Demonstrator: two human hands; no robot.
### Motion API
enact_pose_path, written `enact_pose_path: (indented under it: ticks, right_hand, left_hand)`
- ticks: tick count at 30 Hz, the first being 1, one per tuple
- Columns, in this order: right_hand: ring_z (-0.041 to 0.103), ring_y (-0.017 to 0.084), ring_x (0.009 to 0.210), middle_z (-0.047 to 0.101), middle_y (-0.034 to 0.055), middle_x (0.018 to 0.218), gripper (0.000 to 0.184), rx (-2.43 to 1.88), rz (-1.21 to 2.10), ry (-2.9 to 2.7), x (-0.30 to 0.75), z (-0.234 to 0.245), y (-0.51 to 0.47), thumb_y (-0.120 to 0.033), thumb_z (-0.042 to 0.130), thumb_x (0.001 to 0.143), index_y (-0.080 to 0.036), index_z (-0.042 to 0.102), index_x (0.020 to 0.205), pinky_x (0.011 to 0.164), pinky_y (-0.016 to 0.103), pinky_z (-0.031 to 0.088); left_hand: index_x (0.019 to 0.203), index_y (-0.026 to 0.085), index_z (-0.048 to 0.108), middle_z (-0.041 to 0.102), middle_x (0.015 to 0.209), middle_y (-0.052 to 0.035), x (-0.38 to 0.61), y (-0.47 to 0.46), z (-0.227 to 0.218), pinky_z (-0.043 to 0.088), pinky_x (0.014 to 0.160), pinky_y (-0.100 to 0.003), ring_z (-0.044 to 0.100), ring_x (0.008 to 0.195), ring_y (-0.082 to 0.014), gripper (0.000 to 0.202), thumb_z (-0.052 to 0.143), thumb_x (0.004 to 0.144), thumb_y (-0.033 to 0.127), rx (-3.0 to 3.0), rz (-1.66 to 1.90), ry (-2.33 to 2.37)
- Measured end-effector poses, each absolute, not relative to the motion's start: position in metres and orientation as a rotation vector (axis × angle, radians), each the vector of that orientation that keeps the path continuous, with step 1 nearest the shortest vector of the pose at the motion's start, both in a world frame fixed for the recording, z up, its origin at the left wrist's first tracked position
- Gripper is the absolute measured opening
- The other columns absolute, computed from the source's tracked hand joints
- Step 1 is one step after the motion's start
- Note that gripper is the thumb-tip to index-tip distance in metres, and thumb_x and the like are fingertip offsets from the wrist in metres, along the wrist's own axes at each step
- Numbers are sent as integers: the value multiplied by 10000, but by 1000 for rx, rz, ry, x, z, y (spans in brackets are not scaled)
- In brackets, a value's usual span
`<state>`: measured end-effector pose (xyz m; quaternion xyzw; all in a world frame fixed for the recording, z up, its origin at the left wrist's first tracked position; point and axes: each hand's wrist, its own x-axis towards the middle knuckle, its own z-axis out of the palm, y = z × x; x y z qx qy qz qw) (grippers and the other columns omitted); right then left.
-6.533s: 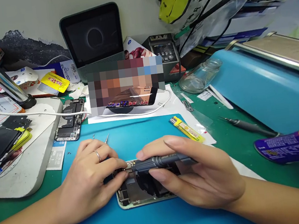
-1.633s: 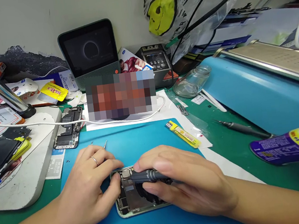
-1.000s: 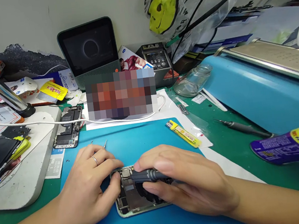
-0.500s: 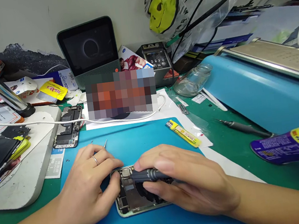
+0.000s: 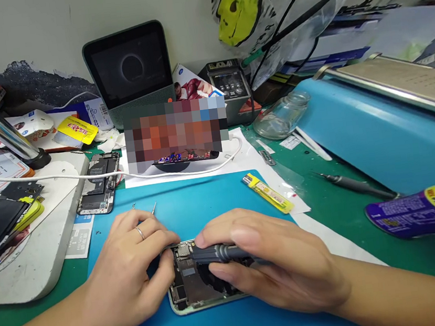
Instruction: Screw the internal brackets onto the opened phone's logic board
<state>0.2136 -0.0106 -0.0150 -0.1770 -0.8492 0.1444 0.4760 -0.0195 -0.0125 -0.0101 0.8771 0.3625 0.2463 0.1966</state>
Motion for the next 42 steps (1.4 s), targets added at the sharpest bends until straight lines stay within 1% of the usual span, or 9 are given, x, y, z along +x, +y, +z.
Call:
enact_pose_path:
  ticks: [7,13,16,20,26,30,33,38,42]
  right_hand:
    - [707,149,917,743,78,993,629,-427,335,-2096,214,-13,-10,-98,541,987,-166,313,1569,847,271,619]
    - [711,158,900,724,55,962,743,-507,354,-2099,217,-16,-14,-122,562,987,-234,182,1616,847,284,630]
    - [719,163,863,722,44,967,696,-499,404,-2042,216,-14,-13,-102,582,967,-283,288,1571,798,285,641]
    - [723,153,893,704,45,1026,640,-399,416,-1868,207,-10,-11,-54,598,937,-256,400,1511,807,286,645]
    - [726,166,916,703,72,1216,570,-552,519,-1747,191,-5,-13,-77,540,982,-325,443,1487,777,305,649]
    - [720,168,854,738,86,1137,669,-443,318,-1834,201,-8,-8,-55,629,915,-227,426,1529,734,309,646]
    - [720,172,876,751,85,1121,738,-438,285,-1922,208,-11,-7,-48,655,892,-233,390,1555,745,313,640]
    - [722,169,924,729,116,1182,670,-429,370,-1924,203,-16,-11,-64,616,933,-207,379,1543,794,322,636]
    - [697,180,887,724,123,1030,585,-408,376,-1990,199,-18,-9,-54,595,944,-122,418,1498,738,333,619]
  left_hand:
    - [1037,215,638,665,951,-15,-20,-12,-9,397,936,-405,537,1033,-211,173,498,977,132,2454,661,977]
    - [1073,227,635,657,991,-18,-19,-11,-9,390,922,-403,519,1039,-213,250,420,987,135,2398,631,973]
    - [1067,228,636,659,987,-20,-21,-10,-9,383,900,-407,516,1034,-216,279,381,1002,137,2401,617,974]
    - [1113,222,631,665,992,-29,-24,-10,-10,374,896,-422,516,1030,-229,303,352,1014,159,2409,603,984]
    - [1222,193,559,672,1050,-45,-26,-12,-11,403,891,-412,542,1035,-238,316,345,989,206,2435,690,966]
    - [1216,138,539,667,1061,-93,-23,-15,-10,393,945,-457,547,1056,-275,359,463,915,317,2535,666,917]
    - [1223,115,525,644,1075,-111,-21,-16,-9,387,974,-474,549,1038,-279,475,560,840,394,2587,658,881]
    - [1051,179,505,589,1021,-51,-21,-14,-8,411,884,-414,518,970,-229,286,490,766,166,2461,582,917]
    - [1017,191,491,574,1005,-29,-23,-11,-10,401,851,-397,495,954,-214,251,463,790,90,2433,562,942]
